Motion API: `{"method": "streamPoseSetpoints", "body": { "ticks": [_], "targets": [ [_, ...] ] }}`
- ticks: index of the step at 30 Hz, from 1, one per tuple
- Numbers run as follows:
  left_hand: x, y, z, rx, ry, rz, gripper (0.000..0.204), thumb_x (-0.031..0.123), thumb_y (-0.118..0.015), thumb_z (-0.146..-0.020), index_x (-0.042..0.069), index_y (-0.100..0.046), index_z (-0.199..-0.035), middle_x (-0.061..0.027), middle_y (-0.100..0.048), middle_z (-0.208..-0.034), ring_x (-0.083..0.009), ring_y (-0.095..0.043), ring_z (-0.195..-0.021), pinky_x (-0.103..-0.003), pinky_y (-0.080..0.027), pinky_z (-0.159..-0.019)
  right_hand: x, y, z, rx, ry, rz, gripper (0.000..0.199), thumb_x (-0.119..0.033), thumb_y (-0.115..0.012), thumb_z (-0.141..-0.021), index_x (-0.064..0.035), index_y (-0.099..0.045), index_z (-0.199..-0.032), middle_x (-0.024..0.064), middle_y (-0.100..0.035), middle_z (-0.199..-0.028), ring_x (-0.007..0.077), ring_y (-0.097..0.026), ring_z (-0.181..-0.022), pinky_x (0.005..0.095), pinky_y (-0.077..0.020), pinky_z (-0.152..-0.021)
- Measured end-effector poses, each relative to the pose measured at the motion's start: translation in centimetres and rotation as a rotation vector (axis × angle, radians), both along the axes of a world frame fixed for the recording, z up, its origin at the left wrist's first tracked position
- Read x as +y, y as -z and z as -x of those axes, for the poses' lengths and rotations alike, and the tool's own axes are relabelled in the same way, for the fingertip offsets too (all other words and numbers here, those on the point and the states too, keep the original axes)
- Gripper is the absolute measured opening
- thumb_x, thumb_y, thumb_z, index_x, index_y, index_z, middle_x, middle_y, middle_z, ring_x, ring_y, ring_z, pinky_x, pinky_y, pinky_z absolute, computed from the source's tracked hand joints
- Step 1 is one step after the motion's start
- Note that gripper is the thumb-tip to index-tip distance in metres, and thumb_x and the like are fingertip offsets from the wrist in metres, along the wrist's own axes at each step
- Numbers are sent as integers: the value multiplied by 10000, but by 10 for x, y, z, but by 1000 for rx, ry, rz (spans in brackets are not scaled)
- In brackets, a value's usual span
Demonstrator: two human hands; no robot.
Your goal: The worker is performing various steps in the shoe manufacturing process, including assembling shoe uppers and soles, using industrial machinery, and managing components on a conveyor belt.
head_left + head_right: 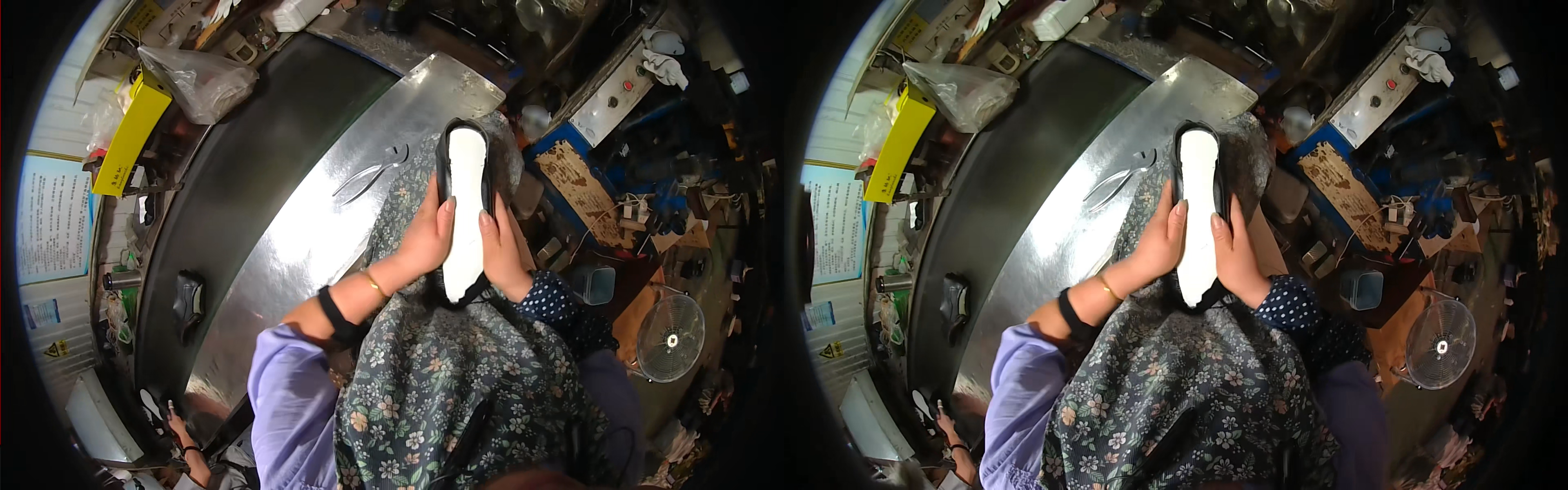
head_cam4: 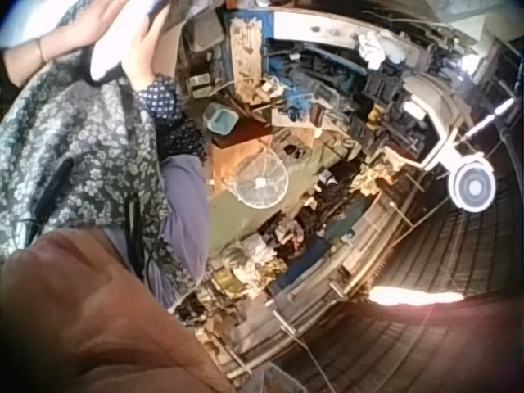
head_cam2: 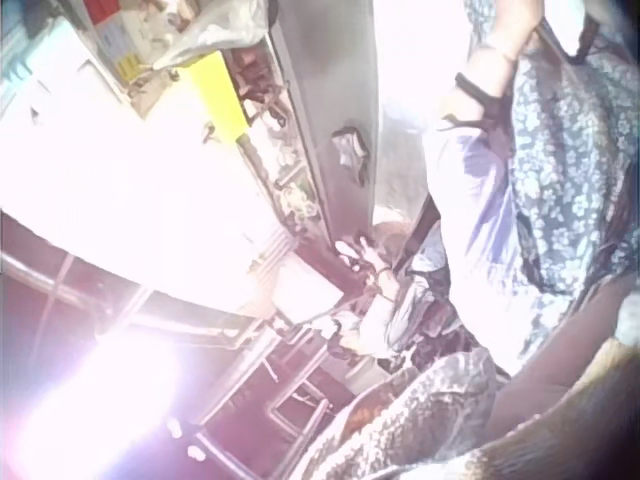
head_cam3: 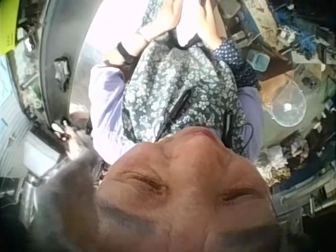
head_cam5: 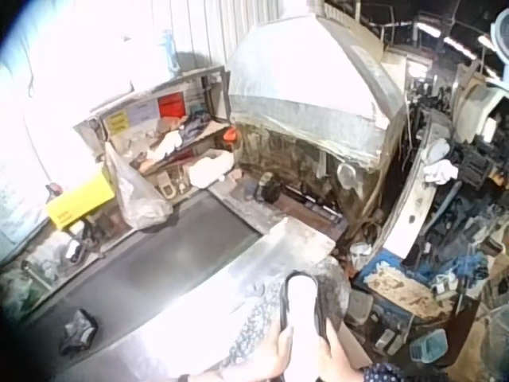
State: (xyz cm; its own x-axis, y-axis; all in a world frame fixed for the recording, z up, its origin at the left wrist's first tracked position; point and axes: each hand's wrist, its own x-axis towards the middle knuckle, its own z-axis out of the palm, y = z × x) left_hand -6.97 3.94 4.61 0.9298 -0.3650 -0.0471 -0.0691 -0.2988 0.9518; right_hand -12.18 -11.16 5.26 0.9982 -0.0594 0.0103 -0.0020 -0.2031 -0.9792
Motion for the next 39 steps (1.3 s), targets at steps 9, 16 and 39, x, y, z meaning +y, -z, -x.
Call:
{"method": "streamPoseSetpoints", "body": {
  "ticks": [9, 16, 39],
  "targets": [
    [-3, 19, -13, 763, -272, 968, 628, 563, -342, -1014, 17, -588, -1201, -119, -626, -1200, -251, -610, -1081, -366, -482, -961, -15, 1, 0, 92, -30, -246, 614, -300, -431, -1051, 85, -230, -1485, 190, -393, -1468, 235, -401, -1330, 313, -315, -1102],
    [-7, -20, -9, 801, -477, 1114, 481, 443, -371, -1011, 65, -619, -1176, -93, -667, -1142, -261, -630, -1057, -418, -482, -976, -39, -23, 24, -209, -291, -35, 779, -219, -688, -909, -51, -251, -1531, 143, -277, -1564, 197, -439, -1304, 320, -369, -1078],
    [-27, 111, 3, 300, 64, 286, 181, 110, -577, -987, -24, -665, -1070, -38, -699, -947, -93, -618, -857, -236, -497, -803, -481, -165, 52, 7, 1058, 976, 761, -237, -798, -659, -118, -556, -1371, 265, -433, -1455, 308, -623, -1127, 359, -501, -918]
  ]
}}
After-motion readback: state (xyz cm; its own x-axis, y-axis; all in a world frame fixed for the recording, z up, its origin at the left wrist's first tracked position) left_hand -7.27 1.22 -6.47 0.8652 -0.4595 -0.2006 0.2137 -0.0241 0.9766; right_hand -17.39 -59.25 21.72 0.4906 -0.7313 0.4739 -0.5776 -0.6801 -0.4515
